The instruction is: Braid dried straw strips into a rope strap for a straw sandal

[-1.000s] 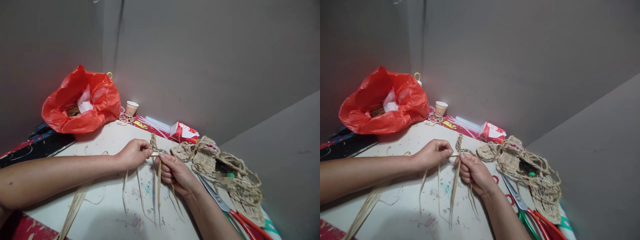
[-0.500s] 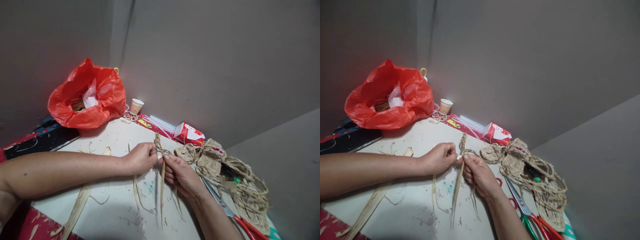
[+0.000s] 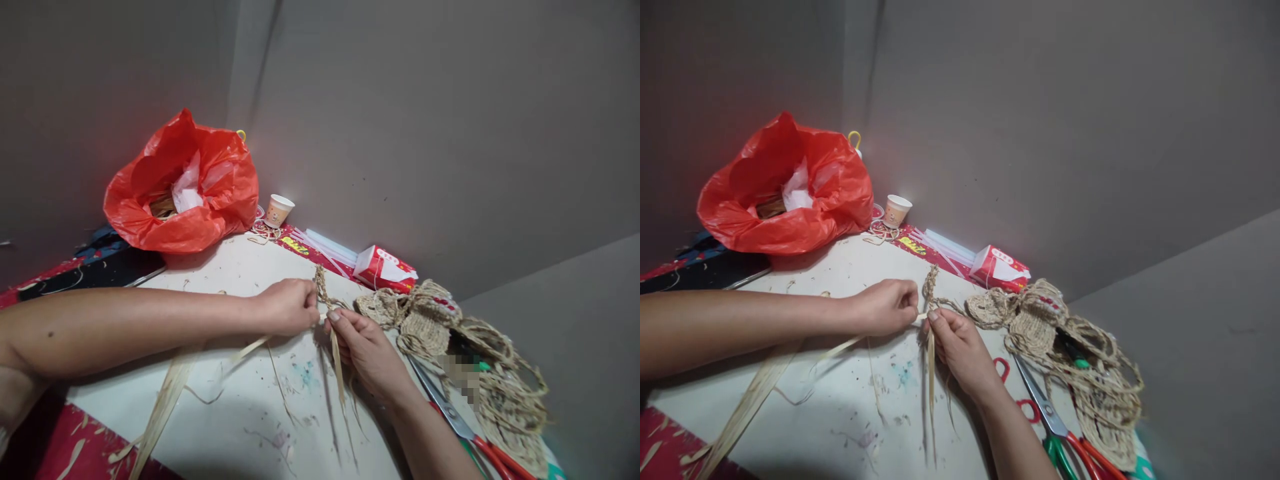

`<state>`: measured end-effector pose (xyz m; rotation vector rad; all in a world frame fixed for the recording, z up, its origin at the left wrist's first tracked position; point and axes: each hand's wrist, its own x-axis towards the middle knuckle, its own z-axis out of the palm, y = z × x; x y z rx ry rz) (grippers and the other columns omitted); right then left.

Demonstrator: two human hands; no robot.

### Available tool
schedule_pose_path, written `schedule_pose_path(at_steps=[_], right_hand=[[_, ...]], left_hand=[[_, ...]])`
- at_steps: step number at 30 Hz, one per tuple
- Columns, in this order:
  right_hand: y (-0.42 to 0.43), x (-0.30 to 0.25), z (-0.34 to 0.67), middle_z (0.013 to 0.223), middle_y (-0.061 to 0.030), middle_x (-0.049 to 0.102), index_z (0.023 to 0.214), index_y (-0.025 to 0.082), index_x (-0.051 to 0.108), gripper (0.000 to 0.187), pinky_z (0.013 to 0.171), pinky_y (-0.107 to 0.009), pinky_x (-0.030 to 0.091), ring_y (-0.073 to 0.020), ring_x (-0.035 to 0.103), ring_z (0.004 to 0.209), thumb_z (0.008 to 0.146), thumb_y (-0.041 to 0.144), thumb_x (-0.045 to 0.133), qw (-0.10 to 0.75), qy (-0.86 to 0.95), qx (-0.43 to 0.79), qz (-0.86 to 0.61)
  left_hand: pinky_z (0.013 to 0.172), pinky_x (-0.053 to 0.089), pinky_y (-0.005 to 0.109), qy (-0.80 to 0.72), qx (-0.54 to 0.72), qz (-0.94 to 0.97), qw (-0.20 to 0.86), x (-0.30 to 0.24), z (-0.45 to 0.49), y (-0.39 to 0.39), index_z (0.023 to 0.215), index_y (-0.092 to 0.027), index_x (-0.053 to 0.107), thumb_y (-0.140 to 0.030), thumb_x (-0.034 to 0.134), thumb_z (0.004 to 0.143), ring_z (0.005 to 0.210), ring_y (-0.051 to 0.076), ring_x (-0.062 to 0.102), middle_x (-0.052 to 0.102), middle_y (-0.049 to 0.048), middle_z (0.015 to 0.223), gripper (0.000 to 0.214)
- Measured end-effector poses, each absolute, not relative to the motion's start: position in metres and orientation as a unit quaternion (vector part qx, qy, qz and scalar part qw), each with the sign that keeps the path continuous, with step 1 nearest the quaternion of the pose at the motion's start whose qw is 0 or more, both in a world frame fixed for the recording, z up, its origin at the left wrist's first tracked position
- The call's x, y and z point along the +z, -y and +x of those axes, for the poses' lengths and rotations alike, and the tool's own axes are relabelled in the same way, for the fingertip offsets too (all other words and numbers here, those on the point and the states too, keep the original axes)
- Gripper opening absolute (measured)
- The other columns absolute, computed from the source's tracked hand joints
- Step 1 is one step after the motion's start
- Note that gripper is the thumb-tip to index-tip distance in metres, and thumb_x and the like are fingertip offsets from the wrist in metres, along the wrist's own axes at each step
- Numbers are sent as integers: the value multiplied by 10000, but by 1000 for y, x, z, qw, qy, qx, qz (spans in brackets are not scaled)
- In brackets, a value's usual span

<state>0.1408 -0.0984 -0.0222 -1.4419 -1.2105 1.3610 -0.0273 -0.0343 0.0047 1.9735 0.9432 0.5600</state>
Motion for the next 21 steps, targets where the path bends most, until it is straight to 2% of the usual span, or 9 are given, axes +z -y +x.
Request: schedule_pose_path(at_steps=[3, 7, 9, 11, 13, 17, 21], right_hand=[[99, -22, 141, 454, 97, 222, 657, 177, 511, 376, 399, -213, 109, -56, 155, 406, 810, 518, 560, 391, 482, 538, -570], [99, -22, 141, 473, 87, 267, 641, 178, 492, 382, 410, -221, 116, -58, 168, 419, 820, 510, 553, 395, 488, 545, -555], [99, -22, 141, 478, 81, 286, 648, 176, 508, 377, 416, -228, 119, -62, 178, 423, 839, 500, 531, 393, 501, 541, -549], [99, -21, 141, 476, 81, 275, 663, 173, 529, 366, 421, -234, 122, -65, 184, 426, 855, 485, 514, 386, 518, 531, -548], [100, -20, 141, 473, 85, 249, 666, 174, 529, 356, 425, -235, 126, -66, 185, 429, 862, 471, 512, 377, 533, 519, -552], [100, -19, 141, 478, 86, 248, 653, 177, 501, 352, 426, -230, 150, -67, 199, 436, 861, 460, 521, 371, 544, 501, -561], [101, -18, 143, 470, 91, 235, 677, 176, 518, 344, 417, -229, 131, -64, 181, 425, 868, 461, 509, 370, 531, 524, -553]], left_hand=[[450, 293, 207, -387, 154, 734, 536, 14, -27, 26, 876, -166, 564, -217, 552, 698, 459, 85, 411, 493, -60, 548, 186], [459, 338, 194, -335, 66, 604, 720, 18, -19, 29, 742, -133, 550, -170, 502, 766, 463, 73, 468, 535, -24, 568, 65], [414, 292, 187, -329, 51, 574, 749, 15, -17, 32, 672, -132, 524, -113, 456, 763, 405, 52, 410, 527, -25, 548, 115], [381, 223, 190, -339, 77, 601, 720, 11, -17, 34, 610, -137, 508, -97, 446, 739, 366, 39, 320, 491, -41, 506, 148], [388, 217, 196, -341, 123, 662, 656, 6, -19, 35, 600, -140, 528, -106, 456, 720, 382, 47, 309, 458, -50, 480, 144], [470, 301, 191, -313, 207, 769, 518, -3, -21, 35, 671, -130, 614, -155, 480, 729, 495, 73, 411, 486, -39, 532, 148], [571, 367, 197, -268, 226, 807, 476, -7, -22, 34, 703, -126, 645, -130, 439, 762, 590, 91, 505, 594, -5, 628, 215]])
